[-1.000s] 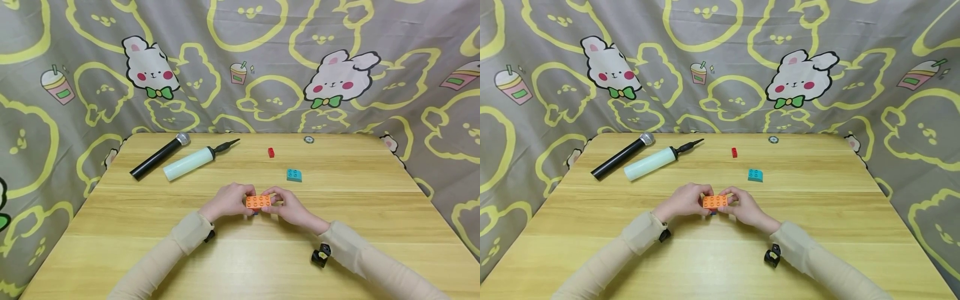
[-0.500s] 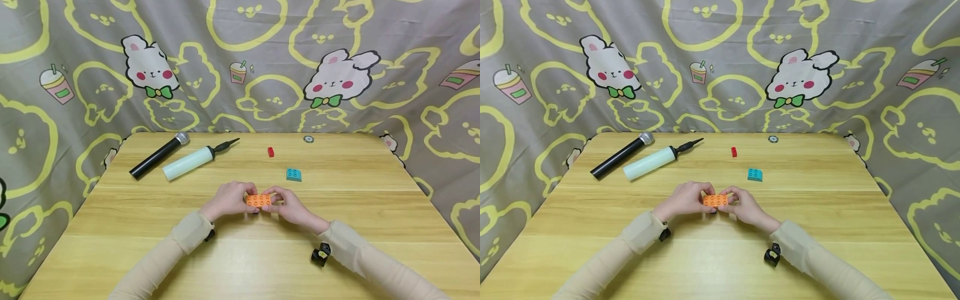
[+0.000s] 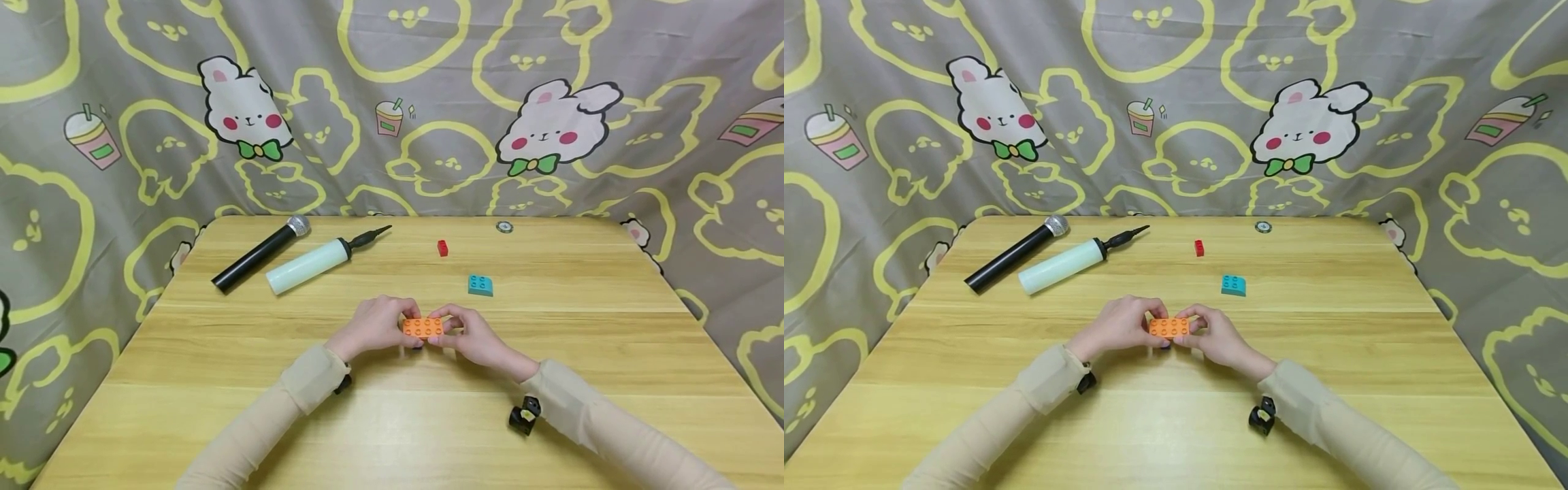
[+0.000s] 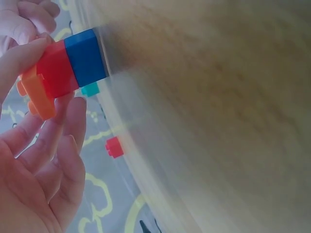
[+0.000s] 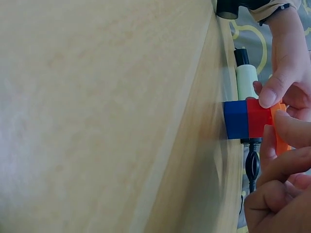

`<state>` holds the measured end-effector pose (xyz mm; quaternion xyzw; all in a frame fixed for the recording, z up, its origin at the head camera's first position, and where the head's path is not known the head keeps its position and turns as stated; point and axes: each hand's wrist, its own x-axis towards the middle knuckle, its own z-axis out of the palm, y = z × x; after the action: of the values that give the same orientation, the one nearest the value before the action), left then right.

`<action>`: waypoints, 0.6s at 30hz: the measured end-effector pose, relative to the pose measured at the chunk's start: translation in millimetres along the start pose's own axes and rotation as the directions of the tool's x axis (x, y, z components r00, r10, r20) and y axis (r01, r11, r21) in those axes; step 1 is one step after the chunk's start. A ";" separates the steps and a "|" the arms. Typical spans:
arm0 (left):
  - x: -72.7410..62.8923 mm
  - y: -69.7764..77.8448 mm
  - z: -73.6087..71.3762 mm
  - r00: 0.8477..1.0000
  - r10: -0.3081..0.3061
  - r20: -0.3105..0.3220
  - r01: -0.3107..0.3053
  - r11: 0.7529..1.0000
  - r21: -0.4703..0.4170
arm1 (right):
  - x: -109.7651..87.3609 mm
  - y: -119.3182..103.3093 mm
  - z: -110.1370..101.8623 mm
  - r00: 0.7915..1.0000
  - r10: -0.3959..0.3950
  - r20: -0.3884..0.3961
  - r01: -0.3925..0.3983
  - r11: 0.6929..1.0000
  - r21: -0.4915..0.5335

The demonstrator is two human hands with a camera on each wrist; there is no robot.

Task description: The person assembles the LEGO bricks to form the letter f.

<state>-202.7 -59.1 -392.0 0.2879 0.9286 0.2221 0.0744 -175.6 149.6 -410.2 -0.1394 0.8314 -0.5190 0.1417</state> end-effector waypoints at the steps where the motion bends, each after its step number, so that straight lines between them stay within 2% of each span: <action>1: 0.1 -0.1 0.0 1.000 0.000 0.000 0.000 1.000 -0.002 | 0.4 0.6 0.3 1.000 0.001 0.000 -0.001 1.000 -0.002; 10: 1.4 -2.8 0.0 1.000 -0.004 0.003 0.004 1.000 -0.021 | 1.9 2.6 0.9 1.000 0.002 -0.001 -0.002 1.000 -0.014; 18: 2.3 -2.2 -1.6 0.999 -0.044 0.018 0.045 0.998 -0.053 | 2.1 1.4 -1.2 1.000 -0.007 0.001 0.007 1.000 -0.008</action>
<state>-206.1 -60.1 -391.6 0.2671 0.9278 0.2426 0.0947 -178.1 150.4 -411.1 -0.1432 0.8328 -0.5162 0.1397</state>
